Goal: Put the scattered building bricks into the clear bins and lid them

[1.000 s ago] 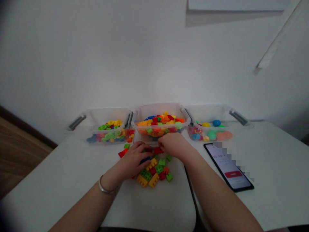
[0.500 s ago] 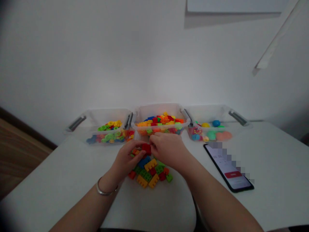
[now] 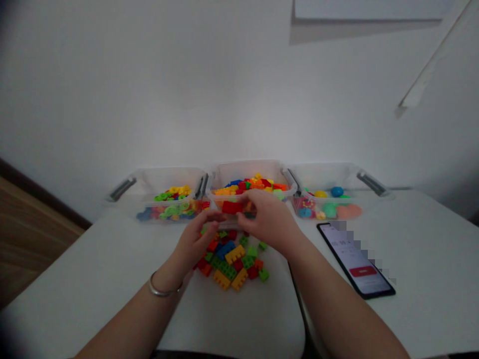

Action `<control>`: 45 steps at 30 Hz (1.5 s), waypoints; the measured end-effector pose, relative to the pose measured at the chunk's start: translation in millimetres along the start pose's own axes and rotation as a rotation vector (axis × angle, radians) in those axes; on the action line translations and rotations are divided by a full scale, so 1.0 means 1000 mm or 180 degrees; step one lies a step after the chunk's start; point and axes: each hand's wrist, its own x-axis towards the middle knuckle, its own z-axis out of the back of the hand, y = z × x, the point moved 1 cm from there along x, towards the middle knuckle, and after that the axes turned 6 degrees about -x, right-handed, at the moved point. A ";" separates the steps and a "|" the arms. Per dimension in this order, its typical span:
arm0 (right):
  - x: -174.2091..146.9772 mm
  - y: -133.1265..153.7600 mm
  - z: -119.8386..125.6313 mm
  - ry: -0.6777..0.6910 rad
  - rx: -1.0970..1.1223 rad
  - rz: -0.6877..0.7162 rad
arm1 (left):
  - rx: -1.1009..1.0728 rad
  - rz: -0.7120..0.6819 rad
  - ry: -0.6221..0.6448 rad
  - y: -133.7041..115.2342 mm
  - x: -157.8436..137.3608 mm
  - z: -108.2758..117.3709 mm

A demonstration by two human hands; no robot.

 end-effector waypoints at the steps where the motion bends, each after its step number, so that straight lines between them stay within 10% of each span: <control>1: 0.002 -0.006 -0.001 -0.0248 -0.0001 -0.0040 | 0.0333 -0.0022 0.0072 0.000 0.001 0.000; 8: 0.012 -0.040 -0.015 -0.1376 -0.0621 -0.0283 | 0.1895 0.0248 0.0405 -0.003 0.002 0.000; 24: 0.010 -0.040 -0.016 -0.0807 -0.0910 -0.0395 | 0.2918 0.0970 0.0383 0.007 0.005 0.018; 45: 0.010 -0.036 -0.013 -0.0656 -0.0746 -0.0373 | 0.2617 0.1284 0.0380 0.012 0.011 0.031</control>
